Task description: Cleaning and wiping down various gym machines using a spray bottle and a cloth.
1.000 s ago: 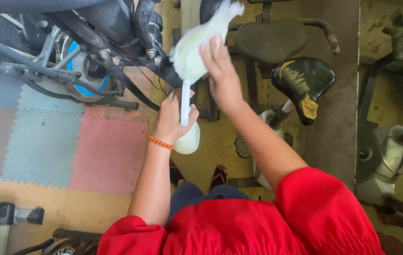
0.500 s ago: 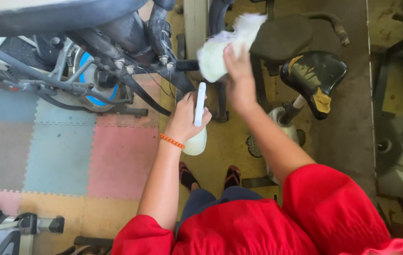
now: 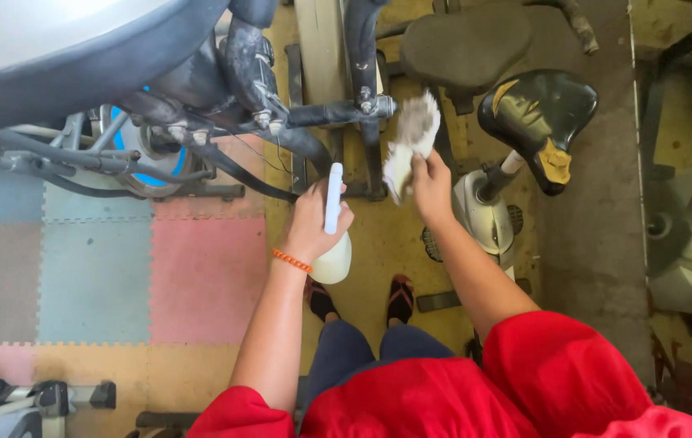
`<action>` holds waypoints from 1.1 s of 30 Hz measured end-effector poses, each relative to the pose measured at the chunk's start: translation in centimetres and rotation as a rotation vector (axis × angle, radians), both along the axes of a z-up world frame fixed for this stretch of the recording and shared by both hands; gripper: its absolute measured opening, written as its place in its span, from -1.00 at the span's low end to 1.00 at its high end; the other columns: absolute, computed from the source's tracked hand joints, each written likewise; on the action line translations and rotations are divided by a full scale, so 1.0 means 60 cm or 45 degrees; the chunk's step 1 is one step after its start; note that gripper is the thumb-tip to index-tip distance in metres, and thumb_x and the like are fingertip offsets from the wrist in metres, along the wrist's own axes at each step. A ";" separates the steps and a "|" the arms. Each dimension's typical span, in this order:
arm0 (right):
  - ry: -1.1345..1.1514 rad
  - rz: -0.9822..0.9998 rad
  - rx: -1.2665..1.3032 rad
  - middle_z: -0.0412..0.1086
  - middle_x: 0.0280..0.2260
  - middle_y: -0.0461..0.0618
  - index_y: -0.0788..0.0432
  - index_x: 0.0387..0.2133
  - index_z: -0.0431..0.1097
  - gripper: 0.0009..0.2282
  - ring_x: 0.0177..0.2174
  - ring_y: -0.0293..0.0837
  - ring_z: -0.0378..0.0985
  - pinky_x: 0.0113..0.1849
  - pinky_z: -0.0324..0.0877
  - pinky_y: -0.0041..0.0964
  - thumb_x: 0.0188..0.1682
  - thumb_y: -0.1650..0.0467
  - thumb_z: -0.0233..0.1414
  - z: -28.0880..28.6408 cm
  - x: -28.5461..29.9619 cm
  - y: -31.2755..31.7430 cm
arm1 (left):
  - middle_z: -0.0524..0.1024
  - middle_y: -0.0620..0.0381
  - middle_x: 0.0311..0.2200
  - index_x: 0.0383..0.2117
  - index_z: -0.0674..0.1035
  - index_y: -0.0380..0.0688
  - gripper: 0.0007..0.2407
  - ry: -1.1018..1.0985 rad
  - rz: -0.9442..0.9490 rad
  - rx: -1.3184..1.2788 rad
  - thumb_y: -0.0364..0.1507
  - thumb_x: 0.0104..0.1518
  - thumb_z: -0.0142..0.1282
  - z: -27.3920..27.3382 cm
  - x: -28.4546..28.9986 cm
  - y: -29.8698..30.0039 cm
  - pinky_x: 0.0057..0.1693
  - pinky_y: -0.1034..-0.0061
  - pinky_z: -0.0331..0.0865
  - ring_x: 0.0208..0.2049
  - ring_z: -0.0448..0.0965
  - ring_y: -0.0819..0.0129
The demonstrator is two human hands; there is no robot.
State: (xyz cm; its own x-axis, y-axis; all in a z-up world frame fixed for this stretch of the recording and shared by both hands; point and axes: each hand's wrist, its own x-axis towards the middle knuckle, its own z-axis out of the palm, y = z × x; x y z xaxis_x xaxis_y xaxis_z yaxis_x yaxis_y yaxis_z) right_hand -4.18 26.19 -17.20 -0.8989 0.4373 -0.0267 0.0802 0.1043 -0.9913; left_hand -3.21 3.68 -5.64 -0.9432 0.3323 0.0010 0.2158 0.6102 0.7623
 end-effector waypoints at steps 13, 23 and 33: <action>0.259 -0.049 0.294 0.33 0.12 0.42 0.38 0.17 0.32 -0.65 0.13 0.31 0.35 0.13 0.31 0.18 0.11 0.56 -0.05 0.001 -0.057 -0.125 | 0.52 -0.29 -0.17 -0.11 0.46 -0.36 -0.62 -0.108 -0.519 -0.490 -0.29 0.05 0.08 -0.120 -0.105 -0.036 -0.17 0.09 0.60 -0.19 0.64 -0.25; 0.181 -0.228 0.372 0.19 0.24 0.42 0.35 0.25 0.23 -0.60 0.20 0.31 0.27 0.21 0.23 0.15 0.11 0.56 -0.05 -0.145 -0.052 -0.173 | 0.53 -0.35 -0.19 -0.12 0.48 -0.40 -0.62 -0.184 -0.678 -0.435 -0.26 0.13 -0.01 -0.190 -0.134 -0.070 -0.14 0.02 0.58 -0.17 0.62 -0.32; 0.118 -0.034 0.533 0.33 0.17 0.24 0.20 0.17 0.35 -0.67 0.15 0.16 0.38 0.15 0.33 0.04 0.16 0.38 0.01 -0.410 -0.061 -0.099 | 0.55 -0.26 -0.23 -0.17 0.50 -0.31 -0.63 -0.104 -0.581 -0.352 -0.20 0.13 0.00 -0.271 -0.176 -0.030 -0.19 0.07 0.60 -0.21 0.65 -0.25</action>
State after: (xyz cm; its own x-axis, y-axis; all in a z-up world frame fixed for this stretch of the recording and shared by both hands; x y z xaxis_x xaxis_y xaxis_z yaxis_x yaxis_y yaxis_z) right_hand -7.85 20.23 -41.82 -0.8776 0.4160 0.2383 0.0009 0.4984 -0.8669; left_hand -13.76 1.87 -21.91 -0.6962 0.6860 -0.2116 0.4530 0.6485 0.6118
